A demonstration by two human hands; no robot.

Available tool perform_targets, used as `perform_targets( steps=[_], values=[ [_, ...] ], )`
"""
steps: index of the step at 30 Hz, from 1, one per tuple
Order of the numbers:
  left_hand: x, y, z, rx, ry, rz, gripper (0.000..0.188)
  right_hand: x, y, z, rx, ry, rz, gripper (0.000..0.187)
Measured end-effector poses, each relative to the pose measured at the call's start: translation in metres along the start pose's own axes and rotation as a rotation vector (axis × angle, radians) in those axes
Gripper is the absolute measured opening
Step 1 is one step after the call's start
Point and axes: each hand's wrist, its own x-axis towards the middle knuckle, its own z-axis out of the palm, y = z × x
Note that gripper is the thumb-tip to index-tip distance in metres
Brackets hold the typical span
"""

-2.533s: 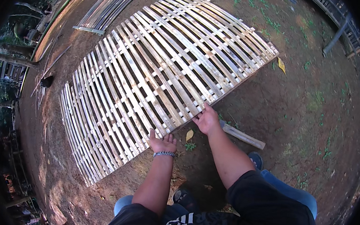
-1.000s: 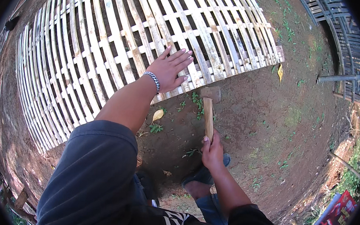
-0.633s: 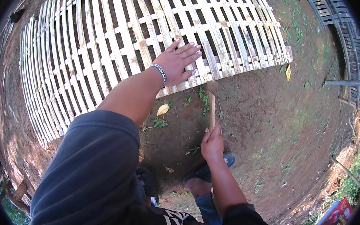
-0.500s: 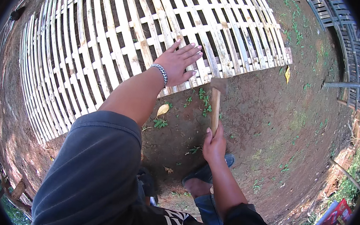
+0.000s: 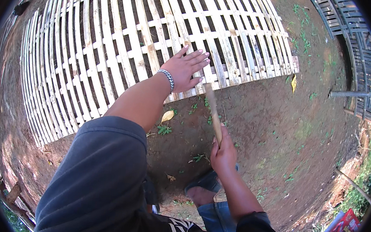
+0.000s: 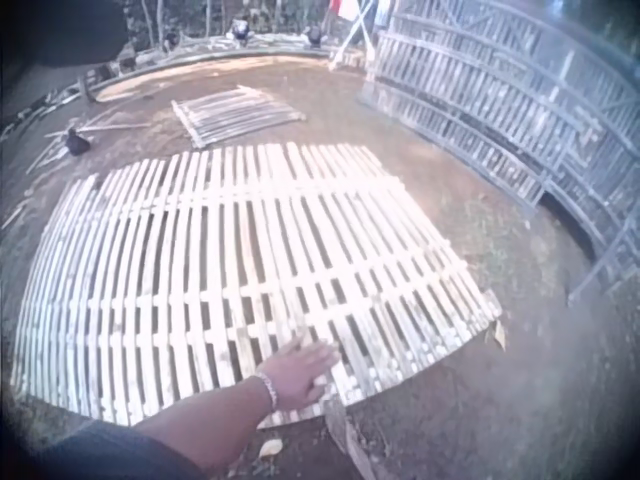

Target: The person uses a hammer to strike and secure the wooden slats of a pallet lying on the ground. They repeatedly hit the joints and edges of the pallet to tighten the structure, occasionally adjusting their position and the pallet's orientation.

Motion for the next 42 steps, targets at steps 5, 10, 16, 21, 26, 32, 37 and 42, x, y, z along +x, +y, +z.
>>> perform_targets(
  steps=[5, 10, 16, 21, 26, 32, 37, 42],
  values=[
    [0.004, 0.002, 0.0, -0.001, 0.014, 0.024, 0.066, 0.023, 0.02, -0.037, -0.336, -0.203, -0.147, 0.057],
    [0.004, 0.003, 0.004, -0.008, -0.011, 0.01, 0.066, 0.025, 0.037, -0.028, -0.317, -0.244, 0.091, 0.055],
    [0.001, 0.0, -0.005, -0.008, -0.031, 0.013, 0.066, 0.025, 0.029, -0.026, -0.178, -0.188, -0.124, 0.047],
    [0.003, -0.001, -0.004, -0.011, -0.003, 0.006, 0.067, 0.039, 0.038, -0.026, -0.137, -0.142, 0.08, 0.039],
    [-0.001, -0.002, -0.001, -0.026, -0.006, 0.017, 0.067, 0.023, 0.009, -0.026, 0.137, 0.008, -0.085, 0.034],
    [0.007, 0.007, -0.002, -0.016, 0.01, 0.018, 0.066, 0.032, 0.04, -0.028, 0.114, -0.154, 0.241, 0.04],
    [0.002, 0.0, -0.003, -0.021, 0.032, 0.014, 0.065, 0.024, 0.031, -0.01, 0.344, 0.275, 0.005, 0.039],
    [0.005, 0.001, 0.0, -0.023, 0.035, 0.019, 0.065, 0.032, 0.037, -0.02, 0.005, -0.093, 0.28, 0.035]
  ],
)
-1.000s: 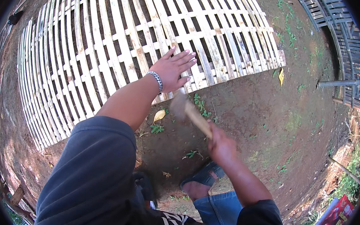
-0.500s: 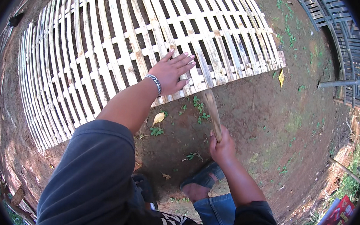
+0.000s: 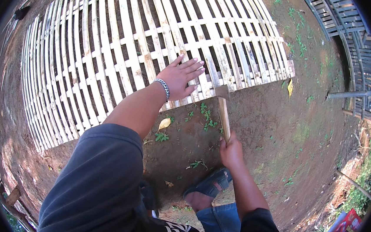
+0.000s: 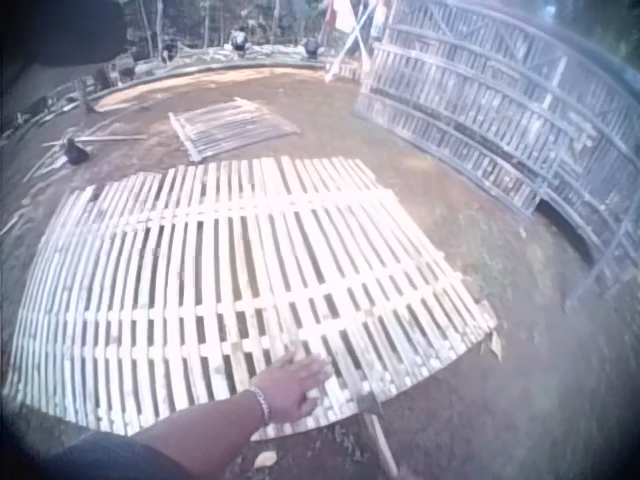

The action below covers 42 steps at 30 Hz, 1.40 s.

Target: The person uses a hammer to strike and secure the wooden slats of a pallet lying on the ground. They repeatedly hit the joints and edges of the pallet to tighten the structure, occasionally adjusting their position and the pallet's orientation.

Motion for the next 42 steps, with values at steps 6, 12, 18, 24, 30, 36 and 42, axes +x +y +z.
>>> perform_targets(
  steps=[6, 12, 18, 24, 30, 36, 42],
  values=[
    [-0.003, -0.005, 0.006, 0.034, 0.02, 0.036, 0.063, -0.01, -0.049, -0.015, 0.025, 0.121, -0.428, 0.036],
    [0.004, -0.004, 0.009, 0.042, -0.016, 0.031, 0.063, 0.028, -0.008, -0.011, -0.322, -0.033, -0.258, 0.041],
    [-0.003, -0.009, 0.004, 0.06, -0.028, 0.04, 0.064, -0.003, -0.049, -0.023, -0.224, -0.02, -0.431, 0.037],
    [0.001, 0.002, -0.004, -0.011, -0.026, 0.001, 0.062, 0.031, -0.018, -0.015, -0.278, -0.079, -0.066, 0.039],
    [-0.006, -0.001, -0.008, 0.014, -0.068, -0.013, 0.063, 0.007, -0.06, -0.029, 0.101, 0.049, -0.282, 0.03],
    [-0.002, 0.002, -0.001, 0.005, -0.017, 0.009, 0.063, 0.014, -0.02, -0.006, 0.013, -0.085, -0.063, 0.033],
    [-0.001, -0.001, -0.001, -0.049, -0.004, 0.014, 0.063, 0.007, -0.009, 0.006, 0.115, -0.085, -0.055, 0.03]
  ],
)
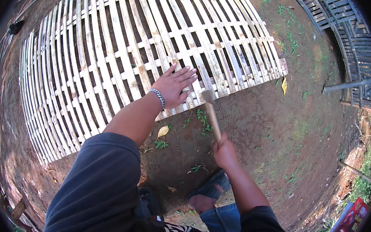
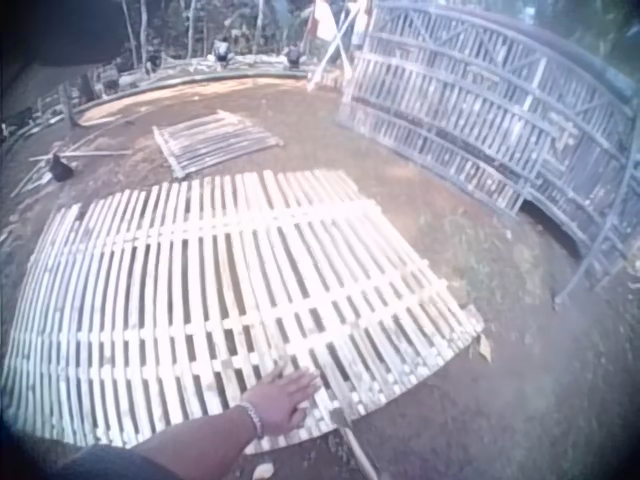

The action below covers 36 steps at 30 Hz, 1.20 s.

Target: The person uses a hammer to strike and secure the wooden slats of a pallet lying on the ground. They repeatedly hit the joints and edges of the pallet to tighten the structure, occasionally adjusting their position and the pallet's orientation.

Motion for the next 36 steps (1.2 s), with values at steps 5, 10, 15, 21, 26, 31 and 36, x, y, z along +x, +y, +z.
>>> perform_targets(
  steps=[5, 10, 15, 21, 26, 31, 36],
  values=[
    [-0.002, -0.001, -0.001, 0.0, -0.004, -0.01, 0.063, -0.015, -0.004, -0.014, -0.009, 0.059, 0.051, 0.037],
    [-0.003, 0.001, 0.0, 0.017, -0.001, 0.004, 0.066, -0.026, -0.006, -0.029, 0.159, 0.312, 0.04, 0.043],
    [0.001, 0.0, -0.003, 0.097, 0.057, 0.052, 0.067, -0.023, -0.003, -0.014, 0.375, 0.523, -0.186, 0.041],
    [0.024, -0.001, -0.001, 0.005, -0.01, 0.145, 0.067, -0.023, -0.009, -0.001, 0.229, 0.39, -0.065, 0.039],
    [0.027, 0.001, 0.0, 0.044, -0.026, 0.165, 0.07, -0.022, 0.005, 0.006, 0.414, 0.462, -0.095, 0.036],
    [0.029, 0.002, 0.004, 0.035, 0.0, 0.157, 0.069, -0.007, 0.017, 0.009, -0.113, 0.066, 0.243, 0.034],
    [0.027, 0.0, 0.002, 0.027, 0.008, 0.15, 0.068, -0.01, 0.001, 0.001, 0.04, 0.153, 0.181, 0.033]
  ],
)
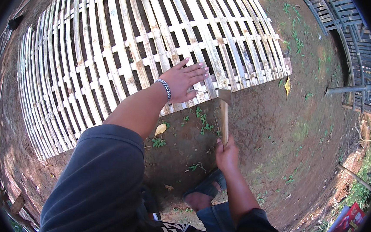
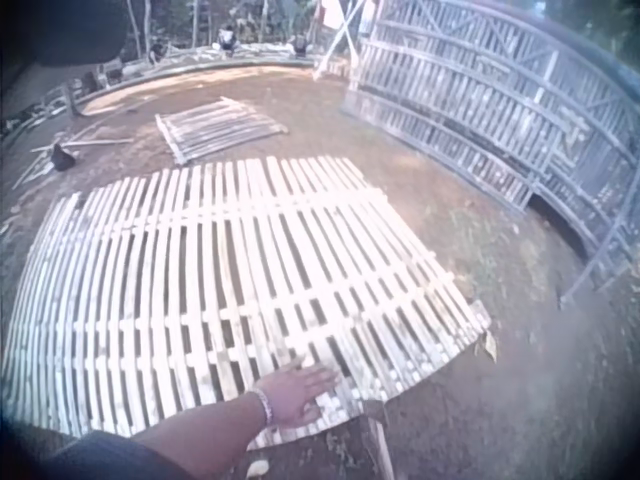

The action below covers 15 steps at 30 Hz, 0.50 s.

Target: The person uses a hammer to strike and secure the wooden slats of a pallet lying on the ground. They repeatedly hit the joints and edges of the pallet to tighten the structure, occasionally adjusting their position and the pallet's orientation.

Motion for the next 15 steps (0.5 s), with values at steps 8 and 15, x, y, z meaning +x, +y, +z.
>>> perform_targets(
  steps=[8, 15],
  values=[
    [0.002, 0.003, 0.002, -0.009, 0.007, 0.007, 0.067, 0.01, 0.028, 0.013, -0.114, -0.048, -0.03, 0.034],
    [0.0, -0.001, 0.001, -0.007, -0.004, -0.004, 0.069, -0.004, -0.009, -0.02, -0.204, 0.007, -0.539, 0.037]
  ],
)
